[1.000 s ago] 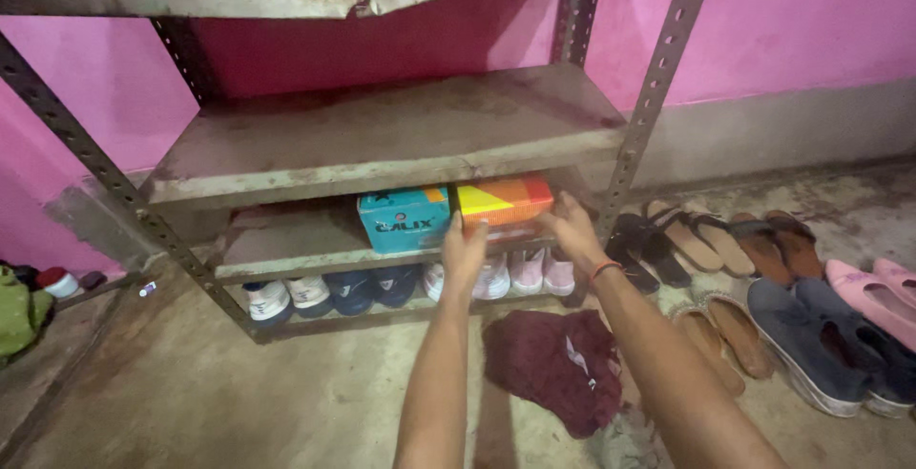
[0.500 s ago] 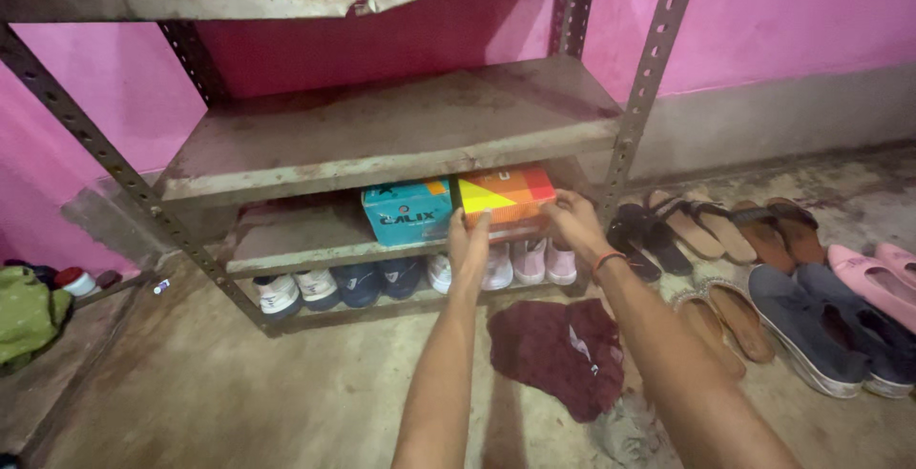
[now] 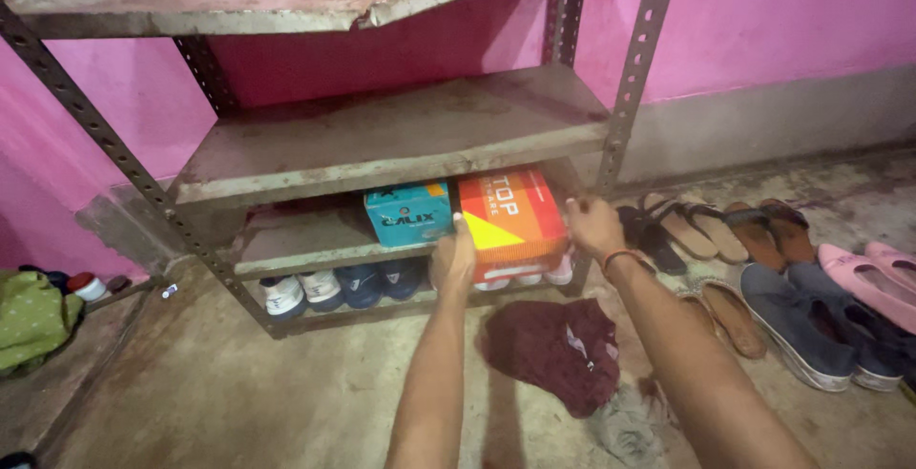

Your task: The person organizes footwear by picking up shoe boxes and pairs of shoes, moving them from the floor onto the shelves of a metal rack, and arranging them side-by-side.

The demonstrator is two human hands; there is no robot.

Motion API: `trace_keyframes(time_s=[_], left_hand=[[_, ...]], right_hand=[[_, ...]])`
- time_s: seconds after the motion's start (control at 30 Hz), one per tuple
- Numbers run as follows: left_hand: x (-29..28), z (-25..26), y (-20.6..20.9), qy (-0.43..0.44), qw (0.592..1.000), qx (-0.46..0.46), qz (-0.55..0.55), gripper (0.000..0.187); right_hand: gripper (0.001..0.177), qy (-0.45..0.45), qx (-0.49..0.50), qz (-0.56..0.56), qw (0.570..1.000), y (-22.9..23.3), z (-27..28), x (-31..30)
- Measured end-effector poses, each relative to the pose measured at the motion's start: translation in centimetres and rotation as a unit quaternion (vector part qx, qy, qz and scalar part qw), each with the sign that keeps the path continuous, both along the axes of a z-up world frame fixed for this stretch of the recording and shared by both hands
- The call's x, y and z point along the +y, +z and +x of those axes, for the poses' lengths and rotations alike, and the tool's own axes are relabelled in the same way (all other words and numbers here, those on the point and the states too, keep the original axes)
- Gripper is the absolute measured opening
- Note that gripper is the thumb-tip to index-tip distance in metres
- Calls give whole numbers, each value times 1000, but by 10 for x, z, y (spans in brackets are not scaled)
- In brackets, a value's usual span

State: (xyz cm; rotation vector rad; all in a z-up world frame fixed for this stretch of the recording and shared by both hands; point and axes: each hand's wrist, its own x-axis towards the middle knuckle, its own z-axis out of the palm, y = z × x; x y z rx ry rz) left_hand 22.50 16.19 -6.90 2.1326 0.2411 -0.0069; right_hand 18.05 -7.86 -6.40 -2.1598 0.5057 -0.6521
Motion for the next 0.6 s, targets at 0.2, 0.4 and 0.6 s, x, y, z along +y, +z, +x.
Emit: trace_keyframes(time_s=[0.2,0.4,0.6], left_hand=[[3,2,-3,-26,999,19,14,83],[-8,35,-40,-30,998,16,-56,71],[-14,69,-79,-141,898,-11,-417,50]], right_hand=[[58,83,44,24,995,-28,14,-2],[70,207,61,284,934,-12,4,17],[77,126,205,375,895,32,-7,36]])
